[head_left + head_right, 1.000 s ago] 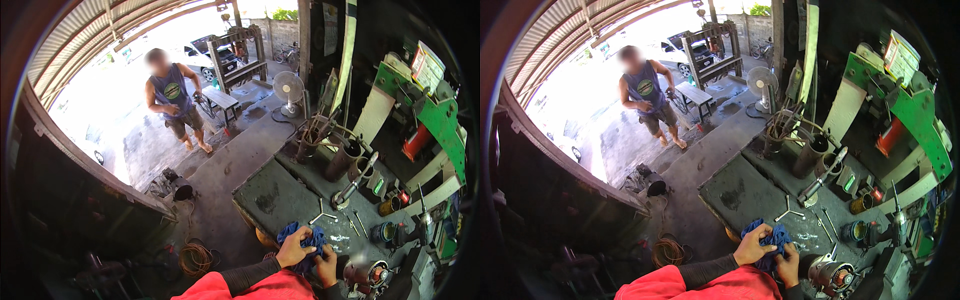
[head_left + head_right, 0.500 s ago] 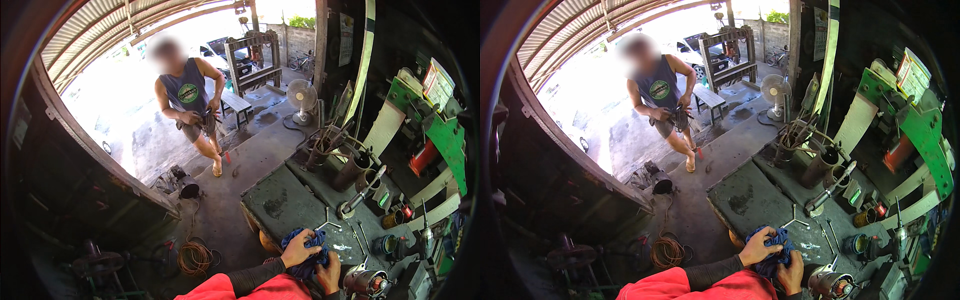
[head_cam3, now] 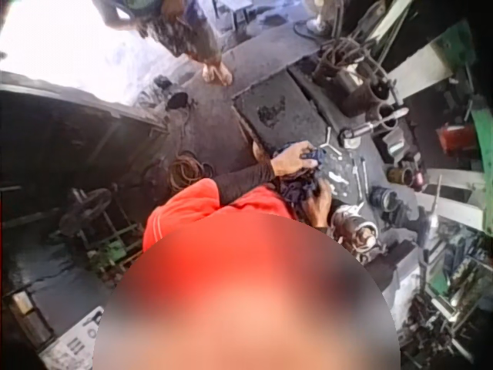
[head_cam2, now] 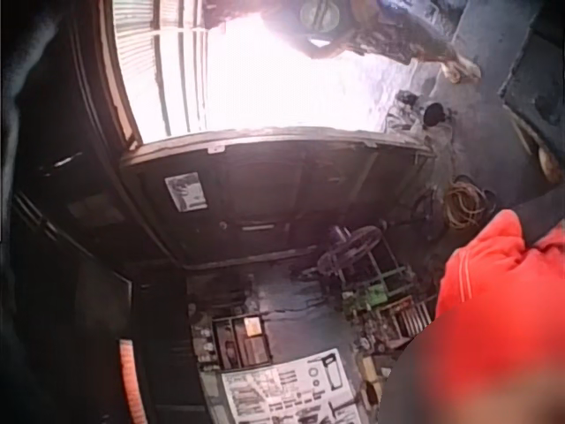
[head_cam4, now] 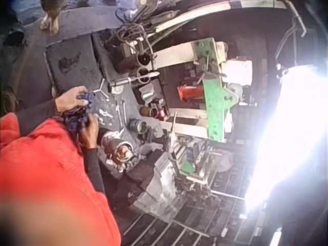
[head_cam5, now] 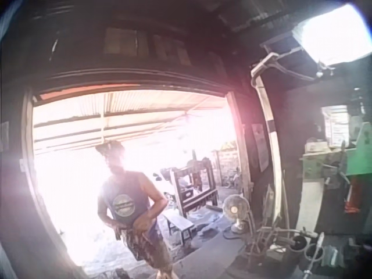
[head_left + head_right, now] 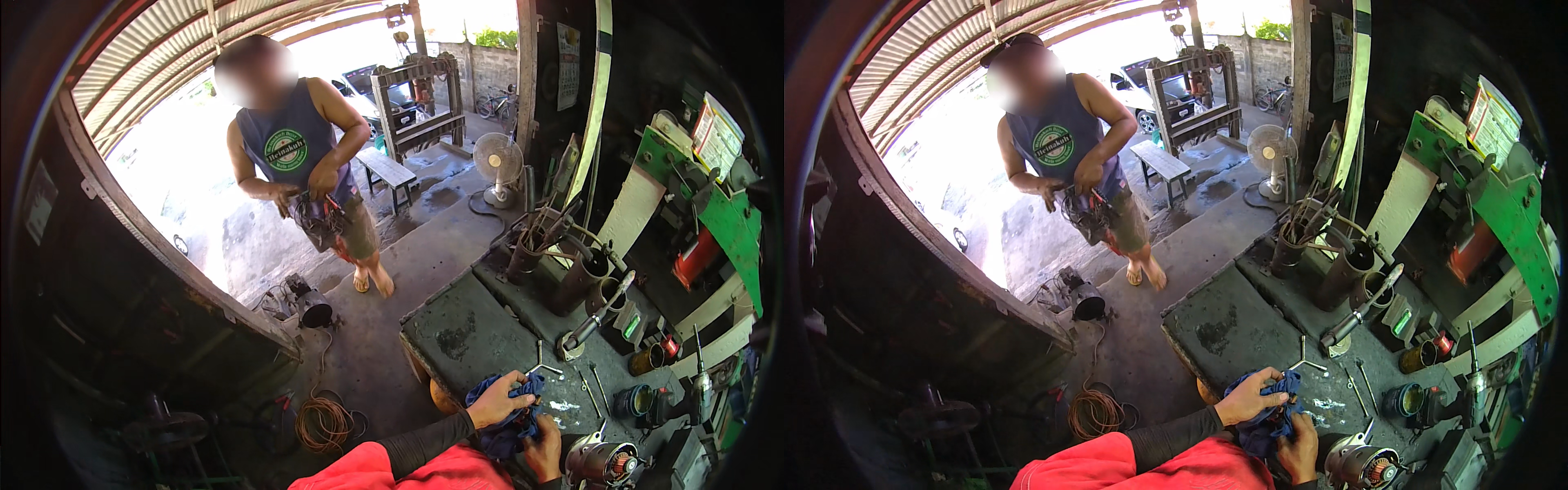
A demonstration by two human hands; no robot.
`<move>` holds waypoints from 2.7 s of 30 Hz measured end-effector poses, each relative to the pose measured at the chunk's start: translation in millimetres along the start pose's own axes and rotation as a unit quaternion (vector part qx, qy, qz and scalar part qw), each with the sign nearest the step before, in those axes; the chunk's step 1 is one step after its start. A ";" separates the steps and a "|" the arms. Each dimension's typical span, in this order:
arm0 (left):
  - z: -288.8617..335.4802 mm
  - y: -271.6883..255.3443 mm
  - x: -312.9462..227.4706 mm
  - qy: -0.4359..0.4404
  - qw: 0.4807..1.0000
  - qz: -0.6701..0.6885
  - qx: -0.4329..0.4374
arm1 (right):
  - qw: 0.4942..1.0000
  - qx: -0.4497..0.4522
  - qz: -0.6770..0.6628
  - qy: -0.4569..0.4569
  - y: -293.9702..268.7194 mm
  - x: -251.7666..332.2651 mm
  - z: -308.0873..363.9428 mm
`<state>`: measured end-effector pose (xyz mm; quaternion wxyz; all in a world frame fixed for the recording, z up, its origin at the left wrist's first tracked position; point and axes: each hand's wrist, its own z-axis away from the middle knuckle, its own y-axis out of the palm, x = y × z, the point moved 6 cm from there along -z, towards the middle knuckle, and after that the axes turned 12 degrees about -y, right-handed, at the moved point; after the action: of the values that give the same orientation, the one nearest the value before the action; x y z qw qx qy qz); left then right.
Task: The person disassembles a motor, uses a power drill to remove a component, cleans parts with a cloth, and reassembles the motor with small internal pieces.
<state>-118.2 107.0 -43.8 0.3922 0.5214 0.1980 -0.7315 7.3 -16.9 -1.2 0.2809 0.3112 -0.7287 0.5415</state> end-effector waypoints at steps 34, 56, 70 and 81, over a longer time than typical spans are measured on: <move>-5.7 11.8 -49.6 0.021 0.996 0.050 0.073 | 0.982 -0.106 -0.108 0.110 -15.3 -3.7 4.6; -1.9 7.3 8.0 -0.082 0.971 0.212 0.070 | 0.991 -0.017 0.045 0.123 -1.5 -18.4 -3.3; -7.1 -11.6 2.2 -0.118 0.969 0.218 0.025 | 0.994 -0.001 0.111 0.017 -6.8 2.8 -12.1; 0.8 -12.4 12.5 -0.122 0.958 0.255 0.040 | 0.997 -0.028 0.076 0.011 6.2 -3.2 -7.0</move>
<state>-130.2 109.4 -56.5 0.5655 0.4764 -0.0200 -0.6730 5.2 -8.3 -5.6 0.2560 0.2409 -0.7619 0.5440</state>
